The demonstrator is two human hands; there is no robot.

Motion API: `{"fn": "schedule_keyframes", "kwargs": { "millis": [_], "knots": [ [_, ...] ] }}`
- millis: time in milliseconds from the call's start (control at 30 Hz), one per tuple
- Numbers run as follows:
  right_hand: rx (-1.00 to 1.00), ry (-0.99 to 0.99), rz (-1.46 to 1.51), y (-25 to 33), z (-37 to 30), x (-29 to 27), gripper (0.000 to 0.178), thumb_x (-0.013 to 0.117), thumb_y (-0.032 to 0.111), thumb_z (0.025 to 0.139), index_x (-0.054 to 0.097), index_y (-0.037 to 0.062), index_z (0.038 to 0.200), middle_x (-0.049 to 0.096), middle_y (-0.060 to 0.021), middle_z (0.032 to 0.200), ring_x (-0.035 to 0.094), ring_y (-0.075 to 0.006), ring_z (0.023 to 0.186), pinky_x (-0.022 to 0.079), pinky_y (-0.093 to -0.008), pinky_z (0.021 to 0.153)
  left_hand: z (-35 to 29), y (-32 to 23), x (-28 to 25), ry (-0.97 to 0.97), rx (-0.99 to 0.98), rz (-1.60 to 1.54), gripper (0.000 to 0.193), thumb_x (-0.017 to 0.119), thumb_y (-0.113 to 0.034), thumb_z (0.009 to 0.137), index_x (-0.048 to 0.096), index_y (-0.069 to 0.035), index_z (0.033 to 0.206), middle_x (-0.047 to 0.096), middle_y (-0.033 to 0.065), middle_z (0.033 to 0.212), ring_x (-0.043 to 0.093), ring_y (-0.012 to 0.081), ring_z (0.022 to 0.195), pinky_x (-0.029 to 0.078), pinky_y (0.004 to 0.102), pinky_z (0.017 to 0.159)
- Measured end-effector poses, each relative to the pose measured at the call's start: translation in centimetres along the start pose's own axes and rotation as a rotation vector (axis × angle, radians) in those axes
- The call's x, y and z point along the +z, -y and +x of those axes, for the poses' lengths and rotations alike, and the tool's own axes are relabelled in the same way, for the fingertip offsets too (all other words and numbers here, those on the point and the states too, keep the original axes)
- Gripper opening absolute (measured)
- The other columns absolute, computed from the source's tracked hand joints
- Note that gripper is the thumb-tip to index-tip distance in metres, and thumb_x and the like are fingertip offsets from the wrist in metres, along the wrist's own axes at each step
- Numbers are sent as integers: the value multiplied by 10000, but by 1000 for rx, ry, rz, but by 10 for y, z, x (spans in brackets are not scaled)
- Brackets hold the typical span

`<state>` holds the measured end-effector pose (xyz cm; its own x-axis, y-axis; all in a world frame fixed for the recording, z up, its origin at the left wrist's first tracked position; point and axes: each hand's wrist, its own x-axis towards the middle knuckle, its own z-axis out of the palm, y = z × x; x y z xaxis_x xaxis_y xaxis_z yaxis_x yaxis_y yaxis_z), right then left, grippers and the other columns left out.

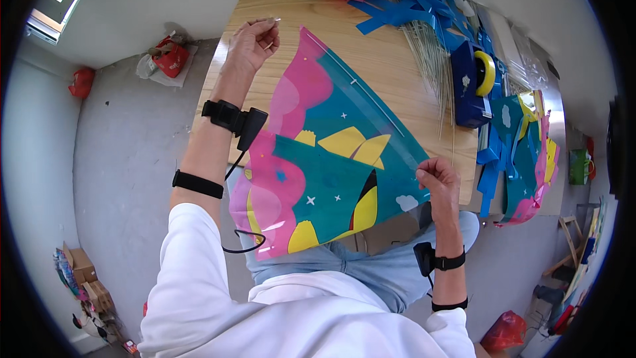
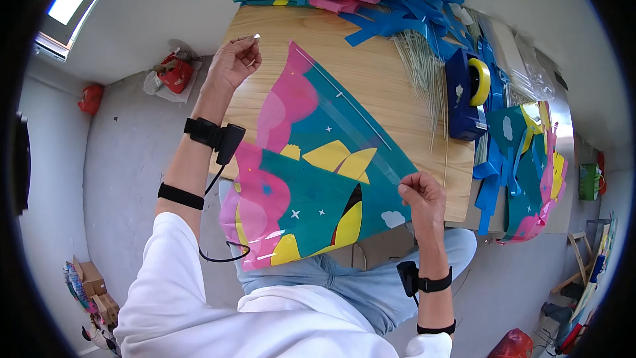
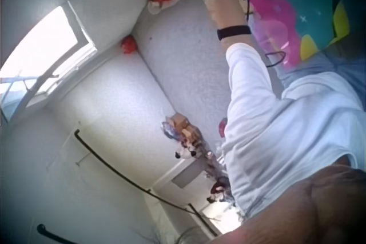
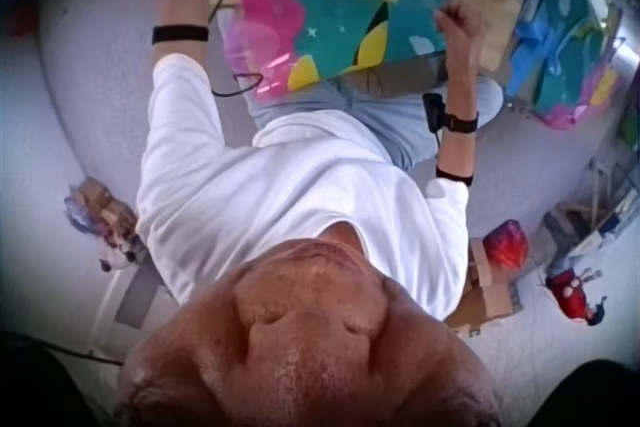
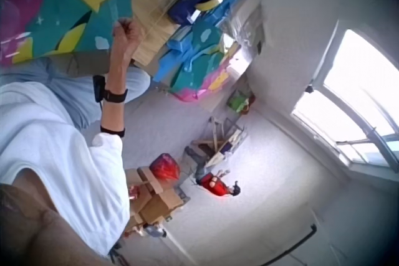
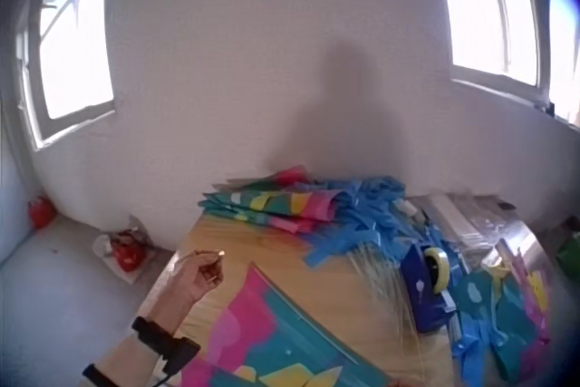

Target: The person inserts thin wooden sticks into the sleeves of a Pikachu-themed kite to form its frame. They align the sticks along the kite's edges and press them into place, occasionally adjusting the kite's position on the table.

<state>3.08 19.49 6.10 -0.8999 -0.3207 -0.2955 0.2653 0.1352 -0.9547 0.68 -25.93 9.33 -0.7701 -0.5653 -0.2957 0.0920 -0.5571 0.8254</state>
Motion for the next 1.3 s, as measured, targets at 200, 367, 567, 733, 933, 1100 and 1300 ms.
{"fn": "schedule_keyframes", "kwargs": {
  "millis": [200, 367, 567, 733, 933, 1100, 1300],
  "knots": [
    [17, -21, -73, -2, 8, 1, 68, 631, -50, 795, 624, -6, 845, 589, -8, 732, 522, -69, 631, 424, -206, 566, 31, 20, -3, 4, -117, -46, 89, 677, 13, 834, 641, -8, 914, 671, 100, 824, 634, 176, 720, 531, 355, 739],
    [32, -58, -50, -2, 23, 0, 60, 628, -42, 797, 620, -2, 841, 591, -15, 740, 522, -79, 632, 422, -213, 571, 48, 18, -4, 49, -80, -44, 117, 687, 2, 825, 624, -39, 914, 679, 96, 844, 651, 171, 725, 534, 361, 707],
    [-29, -33, -46, 17, 59, 7, 43, 628, -8, 798, 625, -11, 841, 591, -24, 743, 519, -91, 631, 418, -221, 590, 57, -31, -4, 207, 3, 55, 140, 687, -31, 847, 633, -63, 971, 684, 70, 853, 653, 162, 748, 538, 354, 745],
    [-104, 116, -59, 37, 107, 20, 26, 629, 3, 806, 631, -15, 824, 587, -22, 723, 519, -92, 631, 419, -221, 593, 59, -87, -16, 170, 159, 182, 157, 689, -59, 865, 629, -66, 1010, 687, 105, 1018, 630, 178, 895, 511, 351, 829],
    [-74, 298, -66, 63, 163, 56, 19, 636, 12, 830, 630, -7, 833, 588, -20, 726, 529, -90, 634, 458, -233, 614, 63, -156, -67, 88, 253, 205, 194, 713, -75, 847, 641, -76, 1027, 682, 87, 1019, 629, 169, 916, 503, 348, 812],
    [-19, 406, 16, 82, 221, 95, 28, 638, 32, 873, 612, 20, 872, 574, -9, 790, 559, -80, 640, 572, -301, 791, 57, -198, -93, -73, 356, 152, 187, 700, -58, 849, 647, -58, 1028, 676, 78, 975, 622, 167, 887, 499, 352, 790],
    [-16, 504, 61, 80, 273, 156, 40, 649, 21, 863, 610, 24, 870, 571, -8, 751, 547, -95, 580, 582, -348, 753, 47, -223, -131, -138, 340, 81, 199, 688, -55, 860, 658, -51, 1057, 654, 64, 940, 603, 154, 852, 494, 340, 793]
  ]
}}
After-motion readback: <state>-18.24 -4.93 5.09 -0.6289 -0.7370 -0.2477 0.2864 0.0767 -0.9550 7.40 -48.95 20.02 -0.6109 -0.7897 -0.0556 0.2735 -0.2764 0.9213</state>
